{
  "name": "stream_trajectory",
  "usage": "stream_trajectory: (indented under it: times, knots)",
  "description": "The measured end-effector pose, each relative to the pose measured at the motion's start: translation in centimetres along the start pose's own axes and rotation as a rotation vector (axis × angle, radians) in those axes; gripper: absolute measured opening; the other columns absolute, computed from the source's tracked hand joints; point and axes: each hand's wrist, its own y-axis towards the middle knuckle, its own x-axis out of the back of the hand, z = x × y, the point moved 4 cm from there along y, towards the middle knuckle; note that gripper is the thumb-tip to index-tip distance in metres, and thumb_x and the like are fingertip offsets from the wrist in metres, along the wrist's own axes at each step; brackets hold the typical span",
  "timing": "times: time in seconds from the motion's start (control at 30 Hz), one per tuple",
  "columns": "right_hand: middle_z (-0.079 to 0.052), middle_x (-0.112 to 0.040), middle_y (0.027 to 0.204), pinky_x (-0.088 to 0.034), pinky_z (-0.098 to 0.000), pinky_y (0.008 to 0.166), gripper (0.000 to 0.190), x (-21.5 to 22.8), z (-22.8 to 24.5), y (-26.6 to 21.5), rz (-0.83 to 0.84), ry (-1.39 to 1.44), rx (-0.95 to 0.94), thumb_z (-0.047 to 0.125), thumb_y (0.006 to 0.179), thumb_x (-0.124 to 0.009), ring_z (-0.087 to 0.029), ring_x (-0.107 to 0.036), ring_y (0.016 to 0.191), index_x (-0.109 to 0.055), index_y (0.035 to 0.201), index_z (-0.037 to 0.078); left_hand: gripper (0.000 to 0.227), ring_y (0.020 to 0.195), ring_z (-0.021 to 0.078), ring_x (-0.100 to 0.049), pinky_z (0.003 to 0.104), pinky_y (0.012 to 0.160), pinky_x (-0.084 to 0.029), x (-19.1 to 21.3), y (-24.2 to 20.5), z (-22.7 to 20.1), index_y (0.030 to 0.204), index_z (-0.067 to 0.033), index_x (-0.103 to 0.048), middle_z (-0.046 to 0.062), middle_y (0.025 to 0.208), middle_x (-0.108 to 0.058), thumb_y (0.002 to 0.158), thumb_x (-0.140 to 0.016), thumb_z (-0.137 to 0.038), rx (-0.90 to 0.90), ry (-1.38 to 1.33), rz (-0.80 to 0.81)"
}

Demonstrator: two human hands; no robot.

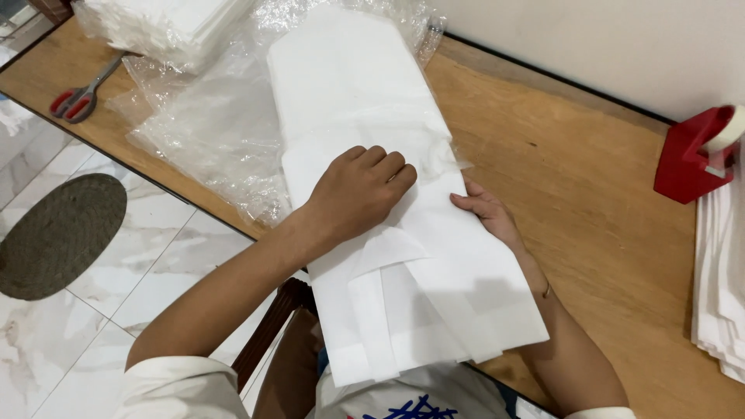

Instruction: The person folds white plastic shopping bags one by one on a wooden table, aligning the handles and stacking them into a neat pile. The person repeats this process multiple times, creating a growing stack of folded bags.

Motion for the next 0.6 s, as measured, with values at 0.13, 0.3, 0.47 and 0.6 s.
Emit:
stream_trajectory:
  times: [0.13, 0.3, 0.47, 0.6]
  knots:
    - [-0.017, -0.056, 0.082, -0.048, -0.0326, 0.072, 0.034, 4.4, -2.5, 3.7, -0.022, -0.071, 0.021, 0.004, 0.072, -0.057, -0.024, -0.058, 0.076, -0.053, 0.105, -0.003, 0.008, 0.075, 0.0188, -0.058, 0.029, 0.067, -0.047, 0.8, -1.4, 0.0, 0.087, -0.0103, -0.060, 0.004, 0.076, -0.057, 0.082, -0.054, -0.012, -0.002, -0.004, -0.150]
    - [-0.017, -0.054, 0.078, -0.046, -0.0355, 0.072, 0.038, -4.8, 3.5, -2.4, -0.106, -0.058, -0.016, 0.007, 0.070, -0.060, -0.024, -0.056, 0.071, -0.053, 0.105, -0.005, 0.016, 0.080, 0.0209, -0.057, 0.032, 0.068, -0.047, 3.5, -4.4, -0.2, 0.093, -0.0117, -0.059, 0.005, 0.079, -0.054, 0.079, -0.061, -0.016, 0.064, -0.048, -0.314]
    - [-0.017, -0.055, 0.076, -0.048, -0.0355, 0.069, 0.038, -3.8, 3.7, -2.5, -0.122, -0.053, -0.017, 0.007, 0.069, -0.061, -0.025, -0.059, 0.070, -0.052, 0.106, -0.002, 0.035, 0.083, 0.0325, -0.049, 0.039, 0.069, -0.044, 3.3, -11.1, 3.0, 0.102, 0.0011, -0.051, 0.014, 0.089, -0.042, 0.075, -0.065, -0.017, 0.647, -0.359, -0.372]
    - [-0.015, -0.055, 0.075, -0.048, -0.0335, 0.066, 0.038, -3.3, 3.6, -2.0, -0.108, -0.133, 0.000, 0.009, 0.070, -0.061, -0.024, -0.058, 0.069, -0.052, 0.106, -0.002, 0.045, 0.093, 0.0343, -0.036, 0.043, 0.080, -0.035, 4.0, -12.6, 4.6, 0.109, 0.0024, -0.042, 0.015, 0.099, -0.031, 0.076, -0.066, -0.017, 0.802, -0.390, -0.388]
